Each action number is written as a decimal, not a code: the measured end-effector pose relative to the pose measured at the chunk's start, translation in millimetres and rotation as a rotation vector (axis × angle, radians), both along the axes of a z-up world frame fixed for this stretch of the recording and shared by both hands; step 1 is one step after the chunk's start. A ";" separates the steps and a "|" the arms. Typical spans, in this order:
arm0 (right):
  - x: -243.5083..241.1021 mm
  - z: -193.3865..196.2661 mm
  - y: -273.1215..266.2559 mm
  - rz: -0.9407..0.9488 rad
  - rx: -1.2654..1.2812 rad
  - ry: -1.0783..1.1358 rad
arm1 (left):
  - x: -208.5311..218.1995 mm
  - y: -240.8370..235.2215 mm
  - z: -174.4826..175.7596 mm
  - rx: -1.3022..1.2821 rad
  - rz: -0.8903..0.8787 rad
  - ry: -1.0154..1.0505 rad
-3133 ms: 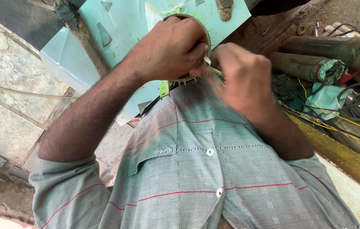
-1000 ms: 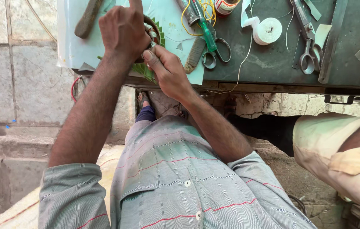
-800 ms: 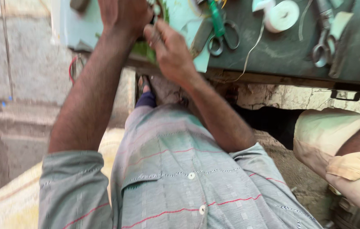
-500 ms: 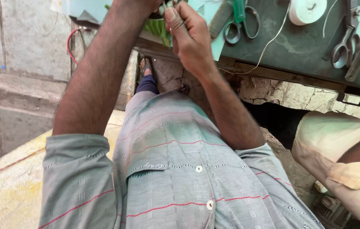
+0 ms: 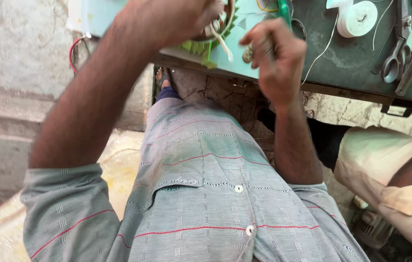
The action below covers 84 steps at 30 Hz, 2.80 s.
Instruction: The person wraps white insulating tape around the copper windings of a green motor stator. They repeatedly pull tape, fold it, and press it into the slots between windings, occasionally using a screwdriver to tuck the tape.
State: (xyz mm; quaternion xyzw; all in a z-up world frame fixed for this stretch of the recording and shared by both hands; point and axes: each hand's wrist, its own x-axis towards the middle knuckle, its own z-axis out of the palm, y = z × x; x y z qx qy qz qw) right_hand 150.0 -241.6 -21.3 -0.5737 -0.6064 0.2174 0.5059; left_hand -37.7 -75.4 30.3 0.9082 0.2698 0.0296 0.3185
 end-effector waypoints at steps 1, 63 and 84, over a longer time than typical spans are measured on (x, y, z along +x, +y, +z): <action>-5.5 5.8 -2.2 0.021 -0.041 -0.101 | -2.9 1.7 -5.2 0.005 -0.019 -0.021; 8.4 33.2 87.1 0.349 0.029 -0.317 | 20.7 -94.7 -21.8 0.479 0.627 -0.328; -14.1 34.5 48.3 0.089 -0.018 -0.560 | 6.6 -54.3 -14.6 -0.079 0.518 -0.002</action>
